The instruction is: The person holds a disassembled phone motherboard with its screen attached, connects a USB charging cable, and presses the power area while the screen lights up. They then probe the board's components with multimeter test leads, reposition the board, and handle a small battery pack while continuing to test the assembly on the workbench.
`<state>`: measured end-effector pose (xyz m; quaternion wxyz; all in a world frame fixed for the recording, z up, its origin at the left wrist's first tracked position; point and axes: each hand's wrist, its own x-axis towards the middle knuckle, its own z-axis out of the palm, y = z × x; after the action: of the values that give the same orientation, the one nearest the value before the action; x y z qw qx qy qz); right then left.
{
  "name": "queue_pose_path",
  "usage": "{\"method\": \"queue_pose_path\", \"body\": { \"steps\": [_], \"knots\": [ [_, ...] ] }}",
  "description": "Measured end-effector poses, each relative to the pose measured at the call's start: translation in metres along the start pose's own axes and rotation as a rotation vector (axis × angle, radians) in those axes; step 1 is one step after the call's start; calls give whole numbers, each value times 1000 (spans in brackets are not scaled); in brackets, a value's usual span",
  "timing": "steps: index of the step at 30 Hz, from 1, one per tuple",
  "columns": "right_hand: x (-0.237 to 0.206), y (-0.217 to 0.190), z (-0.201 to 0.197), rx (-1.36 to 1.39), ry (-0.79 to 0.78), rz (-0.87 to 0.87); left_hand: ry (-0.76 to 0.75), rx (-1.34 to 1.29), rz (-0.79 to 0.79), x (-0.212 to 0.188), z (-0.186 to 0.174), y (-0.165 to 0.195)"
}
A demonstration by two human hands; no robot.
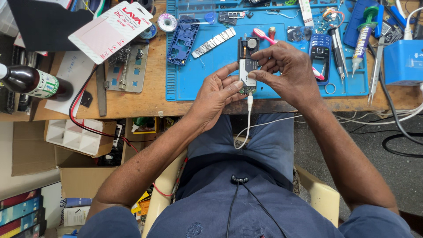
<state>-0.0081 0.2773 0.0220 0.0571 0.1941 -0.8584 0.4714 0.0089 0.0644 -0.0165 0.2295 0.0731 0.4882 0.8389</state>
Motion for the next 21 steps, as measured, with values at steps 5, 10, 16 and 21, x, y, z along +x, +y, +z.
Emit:
{"method": "queue_pose_path", "body": {
  "steps": [5, 10, 16, 21],
  "knots": [
    [-3, -11, -3, -29, 4, -30, 57, 77, 51, -1, 5, 2],
    [-6, -29, -14, 13, -58, -49, 61, 131, 101, -4, 9, 6],
    [-16, -39, -19, -267, -73, -241, 48, 153, 152, -6, 12, 7],
    [-19, -37, -19, -297, -78, -226, 39, 145, 159, -8, 16, 10]
  ]
}}
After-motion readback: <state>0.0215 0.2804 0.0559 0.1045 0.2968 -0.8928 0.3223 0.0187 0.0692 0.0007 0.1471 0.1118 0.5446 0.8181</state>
